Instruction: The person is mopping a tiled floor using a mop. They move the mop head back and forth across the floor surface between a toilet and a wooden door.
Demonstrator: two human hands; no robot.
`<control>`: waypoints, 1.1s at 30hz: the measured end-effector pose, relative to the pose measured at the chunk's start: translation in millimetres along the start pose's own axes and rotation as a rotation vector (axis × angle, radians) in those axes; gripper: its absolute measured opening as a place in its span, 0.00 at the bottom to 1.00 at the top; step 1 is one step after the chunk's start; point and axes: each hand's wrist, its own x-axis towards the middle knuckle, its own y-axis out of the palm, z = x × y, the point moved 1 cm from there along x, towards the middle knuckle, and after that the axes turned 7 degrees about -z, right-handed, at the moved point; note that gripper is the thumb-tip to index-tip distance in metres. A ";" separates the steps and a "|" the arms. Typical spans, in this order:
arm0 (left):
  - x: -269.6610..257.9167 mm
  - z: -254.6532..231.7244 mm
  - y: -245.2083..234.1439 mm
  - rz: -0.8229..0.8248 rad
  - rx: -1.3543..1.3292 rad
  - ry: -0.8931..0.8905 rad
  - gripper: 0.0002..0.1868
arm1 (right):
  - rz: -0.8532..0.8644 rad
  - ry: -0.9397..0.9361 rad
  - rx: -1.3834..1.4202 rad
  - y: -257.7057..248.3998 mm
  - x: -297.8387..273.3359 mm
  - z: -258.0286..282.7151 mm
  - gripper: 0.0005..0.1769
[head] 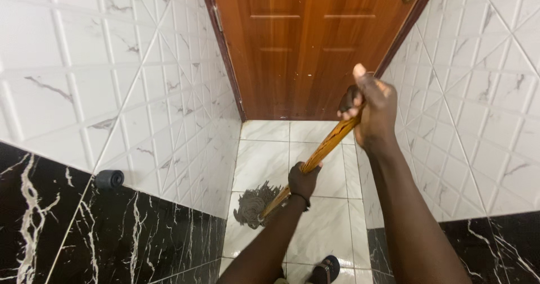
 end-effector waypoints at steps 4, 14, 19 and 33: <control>-4.8 16.8 10.4 -0.307 0.015 0.106 0.22 | -0.117 0.131 -0.068 16.8 -18.8 3.7 0.23; 77.3 56.6 7.4 -0.579 -0.167 0.169 0.05 | 0.273 0.174 -0.165 64.3 -35.5 -18.2 0.19; 145.8 100.8 -24.4 -0.194 0.096 0.507 0.11 | 0.341 0.155 -0.183 65.6 -51.6 -58.3 0.28; 121.9 48.9 -42.9 0.127 0.007 0.170 0.26 | 0.053 -0.054 -0.059 52.8 0.1 -67.6 0.25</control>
